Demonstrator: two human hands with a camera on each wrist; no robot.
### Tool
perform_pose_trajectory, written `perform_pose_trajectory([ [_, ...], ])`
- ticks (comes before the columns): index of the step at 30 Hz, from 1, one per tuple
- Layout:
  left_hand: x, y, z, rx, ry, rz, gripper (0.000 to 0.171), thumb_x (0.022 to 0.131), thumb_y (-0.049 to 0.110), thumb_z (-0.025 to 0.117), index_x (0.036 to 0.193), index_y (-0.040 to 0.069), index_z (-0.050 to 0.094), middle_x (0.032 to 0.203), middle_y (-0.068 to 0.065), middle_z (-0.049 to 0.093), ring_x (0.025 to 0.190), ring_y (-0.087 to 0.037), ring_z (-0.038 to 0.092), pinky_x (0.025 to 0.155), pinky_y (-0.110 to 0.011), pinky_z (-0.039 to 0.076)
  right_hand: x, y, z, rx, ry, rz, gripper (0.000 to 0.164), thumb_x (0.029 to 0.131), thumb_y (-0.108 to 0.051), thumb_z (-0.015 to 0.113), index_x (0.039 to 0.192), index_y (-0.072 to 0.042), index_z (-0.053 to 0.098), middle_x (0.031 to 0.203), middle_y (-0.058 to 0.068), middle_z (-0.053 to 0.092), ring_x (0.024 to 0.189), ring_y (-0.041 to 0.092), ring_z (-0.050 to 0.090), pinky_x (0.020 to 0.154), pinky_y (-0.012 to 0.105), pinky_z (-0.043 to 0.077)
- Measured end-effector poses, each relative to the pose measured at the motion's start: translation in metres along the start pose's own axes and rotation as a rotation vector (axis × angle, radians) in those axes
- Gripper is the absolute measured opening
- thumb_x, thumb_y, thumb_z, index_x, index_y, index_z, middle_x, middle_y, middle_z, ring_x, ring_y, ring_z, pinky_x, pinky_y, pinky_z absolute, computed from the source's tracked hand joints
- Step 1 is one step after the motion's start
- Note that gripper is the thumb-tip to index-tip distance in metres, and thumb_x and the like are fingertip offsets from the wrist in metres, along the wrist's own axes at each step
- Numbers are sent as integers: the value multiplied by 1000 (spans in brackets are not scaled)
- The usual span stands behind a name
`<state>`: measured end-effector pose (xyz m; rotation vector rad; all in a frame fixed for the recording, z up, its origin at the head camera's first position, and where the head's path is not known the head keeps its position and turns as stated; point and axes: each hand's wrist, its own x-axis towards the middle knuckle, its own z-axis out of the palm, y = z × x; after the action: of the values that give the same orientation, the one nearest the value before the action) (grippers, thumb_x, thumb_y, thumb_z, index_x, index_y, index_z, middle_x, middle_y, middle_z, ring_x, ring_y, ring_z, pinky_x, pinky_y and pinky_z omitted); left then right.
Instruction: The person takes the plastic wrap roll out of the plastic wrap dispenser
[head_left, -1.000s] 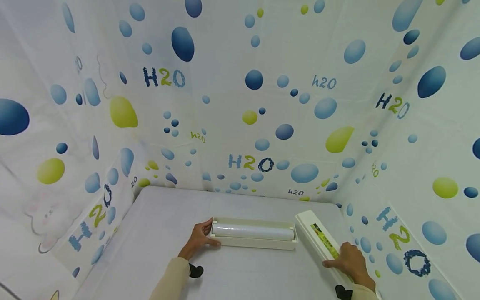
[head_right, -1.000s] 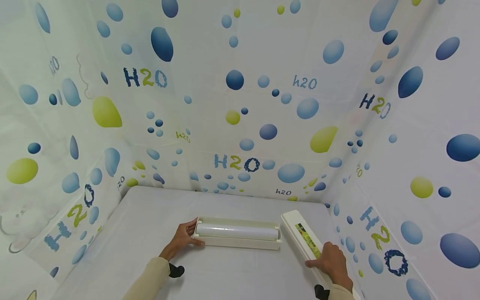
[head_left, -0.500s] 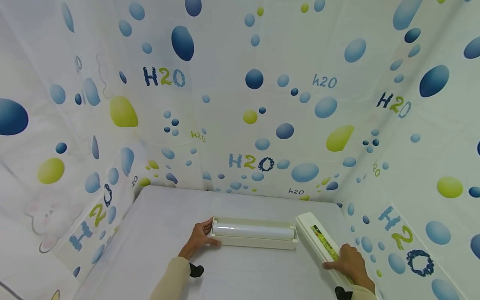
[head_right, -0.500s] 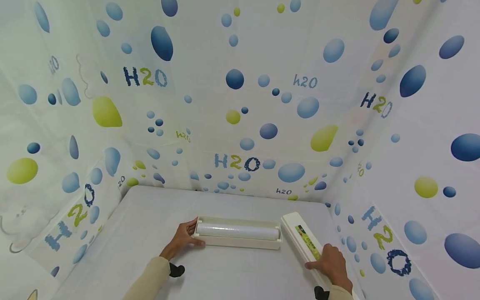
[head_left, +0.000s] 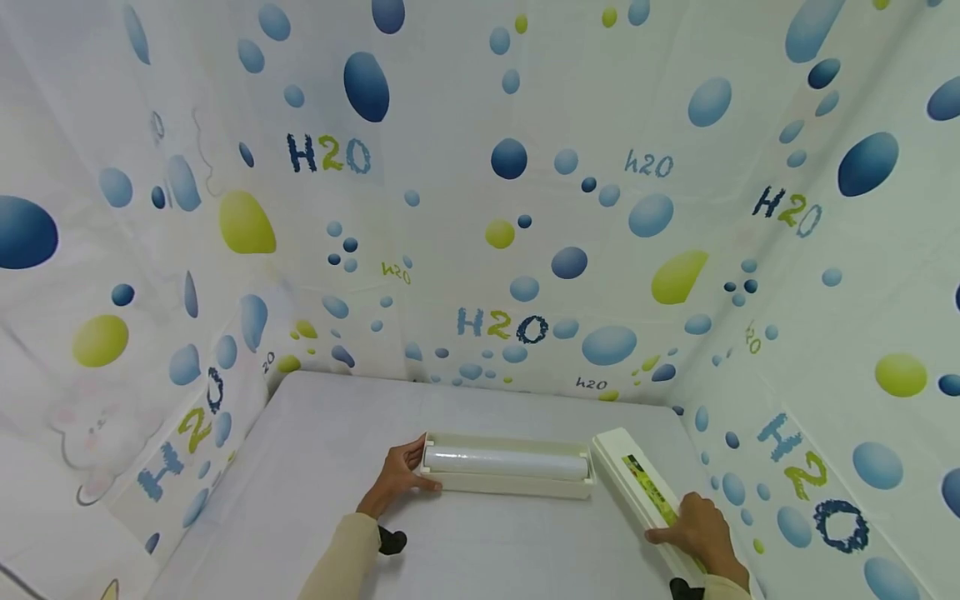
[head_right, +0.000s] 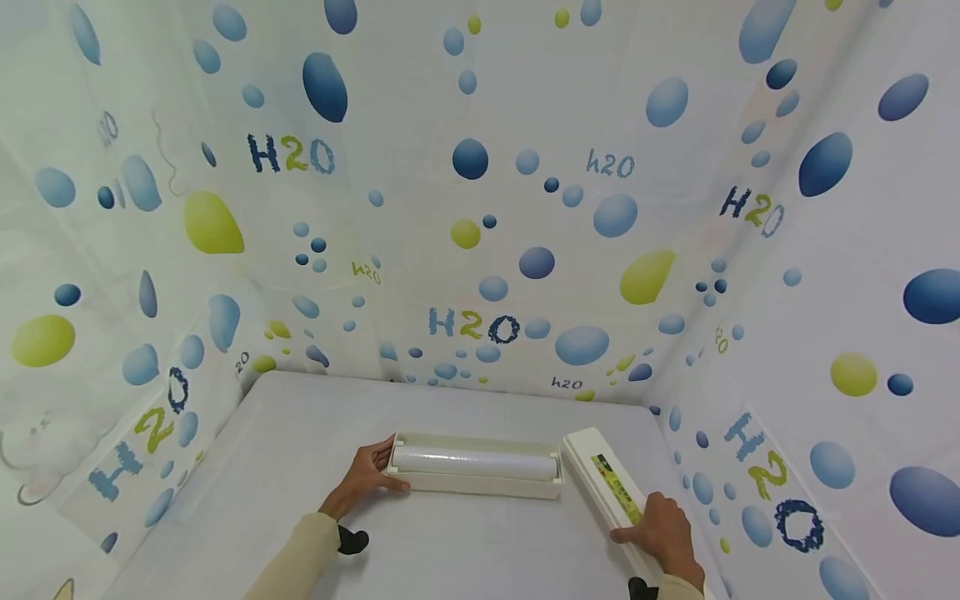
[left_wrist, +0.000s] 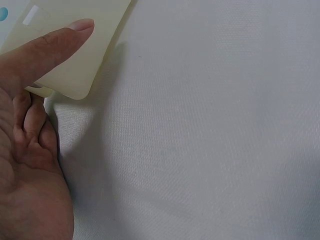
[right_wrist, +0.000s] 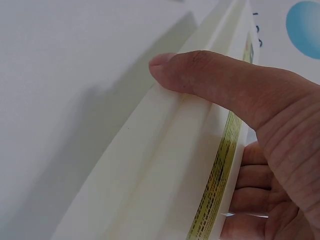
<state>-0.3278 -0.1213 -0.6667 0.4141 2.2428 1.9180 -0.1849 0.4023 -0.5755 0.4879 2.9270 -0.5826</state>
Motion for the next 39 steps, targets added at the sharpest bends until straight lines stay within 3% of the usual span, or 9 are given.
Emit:
perform_pose_trajectory([
  [4, -2, -5, -1, 15, -9, 34, 108, 70, -3, 100, 159, -16, 39, 161, -38, 44, 148, -53, 53, 120, -35, 54, -1, 1, 3, -7, -8, 9, 73, 66, -44, 103, 91, 9, 60, 75, 12, 60, 68, 24, 58, 56, 29, 50],
  [12, 1, 0, -1, -11, -18, -21, 111, 69, -10, 98, 161, -15, 36, 164, -35, 44, 152, -55, 48, 124, -49, 46, -2, -2, 5, -11, -16, 10, 73, 66, -45, 102, 91, 8, 59, 75, 12, 60, 68, 24, 58, 57, 29, 50],
  [17, 1, 0, 0, -6, -25, -28, 110, 70, -10, 97, 162, -15, 35, 164, -35, 44, 152, -54, 48, 125, -51, 45, -2, 0, 8, -18, -25, 17, 73, 67, -45, 102, 92, 10, 61, 75, 12, 60, 68, 24, 59, 58, 30, 52],
  [22, 2, -2, 0, -3, -11, -15, 111, 69, -8, 99, 161, -15, 37, 163, -36, 45, 151, -55, 49, 123, -45, 49, -2, -1, 10, -16, -26, 23, 74, 68, -45, 102, 93, 11, 61, 76, 13, 62, 68, 24, 60, 58, 31, 55],
  [26, 4, -4, -1, -12, -6, -46, 114, 68, -7, 100, 162, -12, 37, 165, -32, 44, 153, -51, 47, 123, -33, 50, -2, -1, 13, -11, -21, 23, 72, 67, -44, 102, 92, 9, 61, 76, 13, 61, 68, 24, 60, 57, 30, 53],
  [33, 2, -3, 0, -2, -1, -54, 113, 68, -9, 98, 162, -13, 36, 165, -33, 43, 153, -53, 47, 126, -51, 43, -3, 1, 18, -6, -22, 26, 73, 66, -46, 102, 91, 8, 60, 76, 13, 59, 69, 24, 58, 58, 30, 51],
  [39, 3, -6, -2, -16, -9, -46, 114, 68, -7, 100, 162, -12, 37, 165, -32, 46, 153, -51, 49, 126, -50, 45, 0, 4, 23, -10, -21, 20, 76, 65, -50, 102, 90, 7, 59, 76, 12, 58, 68, 23, 57, 57, 29, 49],
])
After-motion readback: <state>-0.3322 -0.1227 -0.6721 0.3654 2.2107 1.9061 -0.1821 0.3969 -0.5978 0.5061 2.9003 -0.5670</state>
